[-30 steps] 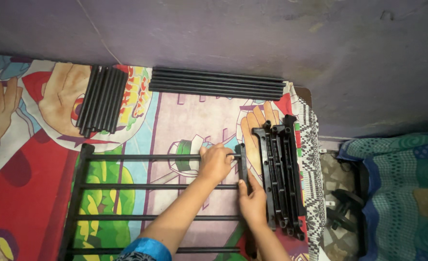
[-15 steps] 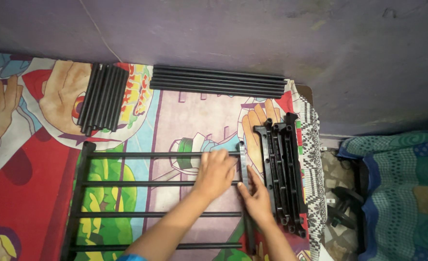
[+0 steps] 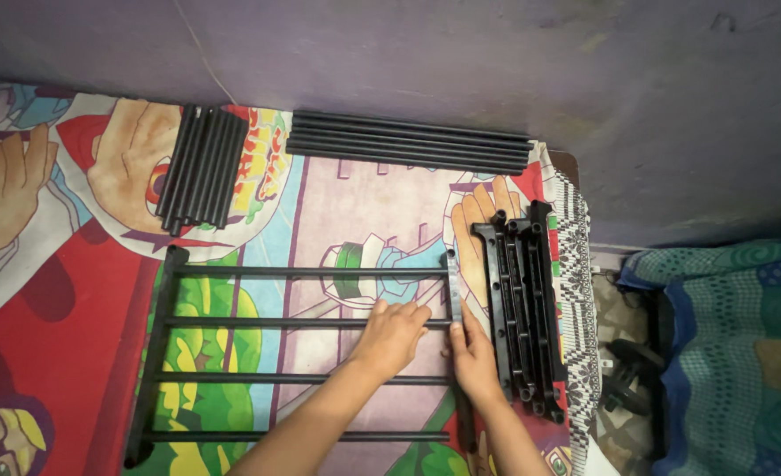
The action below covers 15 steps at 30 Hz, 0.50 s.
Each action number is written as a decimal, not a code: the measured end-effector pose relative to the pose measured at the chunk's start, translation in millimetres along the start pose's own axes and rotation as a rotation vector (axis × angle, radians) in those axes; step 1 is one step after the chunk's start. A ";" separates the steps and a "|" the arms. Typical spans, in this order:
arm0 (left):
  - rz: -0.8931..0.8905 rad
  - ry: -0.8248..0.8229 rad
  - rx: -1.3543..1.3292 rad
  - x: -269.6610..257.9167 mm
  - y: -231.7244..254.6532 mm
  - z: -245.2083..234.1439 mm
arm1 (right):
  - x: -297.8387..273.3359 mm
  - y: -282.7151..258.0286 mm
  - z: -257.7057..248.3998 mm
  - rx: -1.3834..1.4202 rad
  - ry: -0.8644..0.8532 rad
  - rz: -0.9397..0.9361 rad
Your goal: The person assembles a black metal rack by inserting horizontal bars into vertical side frames and securing them with plastic connectors. The person repeats this process to build multiple rack sections on a patterned cloth-covered surface.
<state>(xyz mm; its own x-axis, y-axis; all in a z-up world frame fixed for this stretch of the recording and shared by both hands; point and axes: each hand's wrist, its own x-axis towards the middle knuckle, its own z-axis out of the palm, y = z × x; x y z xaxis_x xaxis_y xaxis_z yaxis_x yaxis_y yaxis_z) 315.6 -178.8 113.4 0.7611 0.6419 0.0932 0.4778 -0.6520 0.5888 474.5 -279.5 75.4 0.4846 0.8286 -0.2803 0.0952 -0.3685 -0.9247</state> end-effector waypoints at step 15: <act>-0.028 0.094 -0.092 6.0 0.2 3.2 | 4.2 17.5 5.6 0.241 0.000 0.058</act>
<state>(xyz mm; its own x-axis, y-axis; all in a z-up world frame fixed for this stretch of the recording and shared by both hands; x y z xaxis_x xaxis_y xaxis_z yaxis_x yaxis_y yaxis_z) 321.7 -176.4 111.5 0.7011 0.6975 0.1481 0.4532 -0.5962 0.6627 473.3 -280.2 56.6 0.4827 0.8092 -0.3348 -0.1431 -0.3043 -0.9418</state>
